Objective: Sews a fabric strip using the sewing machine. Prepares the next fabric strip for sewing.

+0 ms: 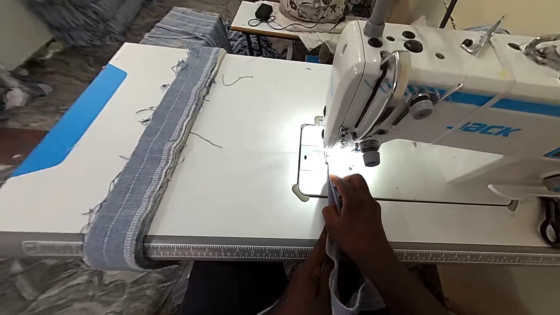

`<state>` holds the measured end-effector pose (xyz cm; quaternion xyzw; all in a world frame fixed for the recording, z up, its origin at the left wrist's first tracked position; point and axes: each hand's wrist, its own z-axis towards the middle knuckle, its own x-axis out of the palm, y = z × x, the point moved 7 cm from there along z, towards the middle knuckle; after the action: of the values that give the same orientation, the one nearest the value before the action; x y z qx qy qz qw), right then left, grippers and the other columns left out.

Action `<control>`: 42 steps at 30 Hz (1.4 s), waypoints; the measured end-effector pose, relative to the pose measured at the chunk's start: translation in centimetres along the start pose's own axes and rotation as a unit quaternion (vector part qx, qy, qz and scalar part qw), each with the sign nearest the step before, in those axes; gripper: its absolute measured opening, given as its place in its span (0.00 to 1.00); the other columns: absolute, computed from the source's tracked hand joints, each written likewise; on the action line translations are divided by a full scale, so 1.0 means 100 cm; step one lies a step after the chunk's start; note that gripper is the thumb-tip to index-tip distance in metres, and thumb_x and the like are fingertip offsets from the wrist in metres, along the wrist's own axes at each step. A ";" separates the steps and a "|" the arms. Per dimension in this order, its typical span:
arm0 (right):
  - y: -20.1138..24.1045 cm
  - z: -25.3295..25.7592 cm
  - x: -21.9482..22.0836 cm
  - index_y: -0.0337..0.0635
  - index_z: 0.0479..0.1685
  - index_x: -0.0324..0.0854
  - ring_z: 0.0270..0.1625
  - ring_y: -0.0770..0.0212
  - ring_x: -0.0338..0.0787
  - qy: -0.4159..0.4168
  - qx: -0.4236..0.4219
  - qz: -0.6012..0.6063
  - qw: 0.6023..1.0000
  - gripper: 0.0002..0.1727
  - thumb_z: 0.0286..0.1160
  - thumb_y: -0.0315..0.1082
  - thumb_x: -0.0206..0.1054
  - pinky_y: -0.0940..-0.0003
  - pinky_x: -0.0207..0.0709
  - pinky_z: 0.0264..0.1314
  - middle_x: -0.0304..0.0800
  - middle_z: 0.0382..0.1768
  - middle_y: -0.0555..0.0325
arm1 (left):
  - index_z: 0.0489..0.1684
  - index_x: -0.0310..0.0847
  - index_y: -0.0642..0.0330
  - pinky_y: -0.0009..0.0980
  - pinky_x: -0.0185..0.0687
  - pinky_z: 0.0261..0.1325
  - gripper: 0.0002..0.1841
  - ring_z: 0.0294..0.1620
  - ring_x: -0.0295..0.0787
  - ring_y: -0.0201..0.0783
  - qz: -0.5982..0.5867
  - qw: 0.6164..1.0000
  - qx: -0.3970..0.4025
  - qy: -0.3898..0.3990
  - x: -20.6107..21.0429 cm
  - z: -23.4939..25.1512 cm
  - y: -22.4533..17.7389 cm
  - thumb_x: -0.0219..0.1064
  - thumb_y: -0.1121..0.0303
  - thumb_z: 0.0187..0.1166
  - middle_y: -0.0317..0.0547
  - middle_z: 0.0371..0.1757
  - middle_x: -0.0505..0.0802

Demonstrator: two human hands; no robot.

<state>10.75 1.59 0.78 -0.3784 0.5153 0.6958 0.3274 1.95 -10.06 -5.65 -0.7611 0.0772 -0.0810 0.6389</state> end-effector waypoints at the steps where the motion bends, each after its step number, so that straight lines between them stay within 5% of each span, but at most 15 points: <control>1: 0.000 0.000 0.000 0.41 0.72 0.83 0.43 0.61 0.86 -0.001 0.000 0.001 1.000 0.30 0.62 0.30 0.74 0.65 0.83 0.35 0.81 0.55 0.54 | 0.93 0.46 0.67 0.25 0.88 0.58 0.32 0.52 0.89 0.25 0.002 1.000 0.003 -0.004 0.000 0.000 0.000 0.53 0.73 0.90 0.46 0.66 0.88; 3: -0.001 0.000 0.000 0.42 0.72 0.84 0.41 0.62 0.85 -0.001 0.001 0.003 1.000 0.29 0.64 0.30 0.73 0.67 0.82 0.34 0.81 0.54 0.55 | 0.93 0.44 0.70 0.27 0.77 0.80 0.32 0.75 0.81 0.27 0.009 1.000 0.017 0.012 0.001 0.001 -0.002 0.52 0.72 0.92 0.49 0.81 0.80; 6: -0.003 0.001 0.002 0.43 0.72 0.84 0.40 0.63 0.85 0.003 0.006 0.000 1.000 0.29 0.64 0.31 0.73 0.67 0.82 0.34 0.81 0.53 0.56 | 0.93 0.43 0.70 0.28 0.74 0.83 0.33 0.79 0.77 0.29 -0.003 1.000 0.010 0.021 0.002 0.001 0.000 0.52 0.73 0.91 0.50 0.85 0.76; 8: -0.003 0.001 0.002 0.43 0.72 0.84 0.40 0.63 0.84 -0.003 0.004 -0.003 1.000 0.30 0.63 0.31 0.73 0.67 0.81 0.34 0.81 0.52 0.57 | 0.94 0.42 0.69 0.26 0.76 0.81 0.33 0.78 0.79 0.28 0.005 1.000 0.004 0.023 0.002 0.001 0.000 0.52 0.72 0.92 0.50 0.85 0.75; 10: -0.001 0.000 0.000 0.42 0.72 0.84 0.40 0.63 0.84 -0.003 0.001 0.000 1.000 0.29 0.64 0.30 0.73 0.67 0.81 0.34 0.81 0.53 0.55 | 0.94 0.46 0.65 0.24 0.84 0.66 0.32 0.63 0.86 0.24 0.005 1.000 -0.004 -0.003 0.001 0.002 -0.001 0.52 0.71 0.91 0.46 0.75 0.83; 13: -0.001 -0.001 0.000 0.42 0.73 0.83 0.40 0.63 0.84 0.000 0.000 0.000 1.000 0.30 0.64 0.30 0.73 0.67 0.81 0.33 0.80 0.53 0.55 | 0.94 0.44 0.68 0.27 0.72 0.84 0.32 0.81 0.75 0.28 0.006 1.000 0.017 0.014 0.002 0.001 -0.001 0.51 0.72 0.92 0.49 0.86 0.74; 17: -0.001 -0.001 0.001 0.44 0.74 0.82 0.42 0.62 0.85 0.010 0.001 -0.005 1.000 0.31 0.65 0.32 0.73 0.65 0.81 0.34 0.81 0.55 0.55 | 0.95 0.42 0.66 0.27 0.75 0.82 0.33 0.78 0.79 0.28 -0.001 1.000 0.000 0.027 0.002 0.001 0.002 0.52 0.71 0.92 0.47 0.86 0.75; 19: -0.001 -0.001 0.001 0.43 0.74 0.83 0.41 0.62 0.85 0.004 -0.002 -0.003 1.000 0.30 0.64 0.31 0.73 0.65 0.82 0.34 0.81 0.54 0.54 | 0.95 0.43 0.63 0.25 0.82 0.72 0.33 0.66 0.86 0.24 0.010 0.999 -0.023 0.028 0.001 0.000 0.001 0.52 0.70 0.92 0.45 0.79 0.82; 20: -0.001 -0.001 0.001 0.43 0.73 0.83 0.40 0.62 0.85 0.003 -0.002 -0.001 1.000 0.30 0.64 0.30 0.74 0.65 0.82 0.34 0.81 0.54 0.54 | 0.95 0.45 0.61 0.26 0.88 0.55 0.32 0.47 0.90 0.25 0.000 0.999 -0.033 0.014 0.001 0.000 0.002 0.52 0.71 0.91 0.44 0.66 0.88; 21: -0.001 -0.001 0.001 0.43 0.73 0.83 0.41 0.62 0.85 0.004 -0.001 -0.001 1.000 0.30 0.64 0.30 0.74 0.65 0.81 0.34 0.81 0.54 0.54 | 0.95 0.44 0.59 0.27 0.90 0.49 0.32 0.40 0.89 0.26 -0.005 0.999 -0.036 0.010 0.001 0.000 0.002 0.51 0.70 0.91 0.44 0.62 0.90; 22: -0.001 -0.001 0.001 0.44 0.74 0.83 0.41 0.62 0.85 0.006 -0.001 -0.002 1.000 0.31 0.64 0.31 0.74 0.65 0.81 0.34 0.81 0.54 0.54 | 0.95 0.45 0.59 0.26 0.89 0.53 0.32 0.45 0.90 0.25 -0.003 0.999 -0.032 0.007 0.001 0.000 0.002 0.52 0.70 0.91 0.43 0.66 0.89; 24: -0.001 -0.001 0.002 0.43 0.74 0.82 0.41 0.62 0.85 0.008 -0.004 -0.005 1.000 0.31 0.65 0.31 0.74 0.65 0.82 0.34 0.81 0.54 0.54 | 0.95 0.43 0.62 0.26 0.79 0.78 0.33 0.73 0.83 0.25 0.007 1.000 -0.010 0.019 0.001 0.000 0.002 0.51 0.70 0.92 0.45 0.83 0.79; 30: -0.001 -0.002 0.001 0.43 0.75 0.82 0.38 0.64 0.84 -0.001 -0.011 -0.004 1.000 0.31 0.65 0.31 0.73 0.67 0.80 0.32 0.80 0.54 0.54 | 0.96 0.44 0.57 0.27 0.86 0.66 0.33 0.61 0.89 0.26 0.007 1.000 -0.026 0.013 0.001 0.001 0.002 0.52 0.70 0.91 0.43 0.73 0.86; 34: -0.001 -0.002 0.001 0.43 0.75 0.81 0.40 0.63 0.84 0.003 -0.011 -0.004 1.000 0.32 0.65 0.31 0.73 0.67 0.81 0.34 0.79 0.54 0.54 | 0.96 0.41 0.59 0.26 0.75 0.81 0.33 0.78 0.78 0.26 0.015 1.000 -0.004 0.024 0.001 0.001 0.003 0.51 0.70 0.93 0.44 0.86 0.75; 42: -0.002 -0.001 0.001 0.44 0.76 0.82 0.39 0.64 0.83 0.008 -0.007 -0.004 1.000 0.31 0.66 0.32 0.72 0.68 0.80 0.33 0.79 0.54 0.55 | 0.97 0.40 0.58 0.27 0.83 0.73 0.34 0.69 0.86 0.27 0.007 1.000 -0.009 0.027 0.002 0.002 0.005 0.53 0.70 0.92 0.44 0.82 0.80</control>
<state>10.86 1.54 0.55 -0.3887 0.5116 0.6947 0.3235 2.17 -10.03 -6.13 -0.7638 0.1001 -0.0962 0.6304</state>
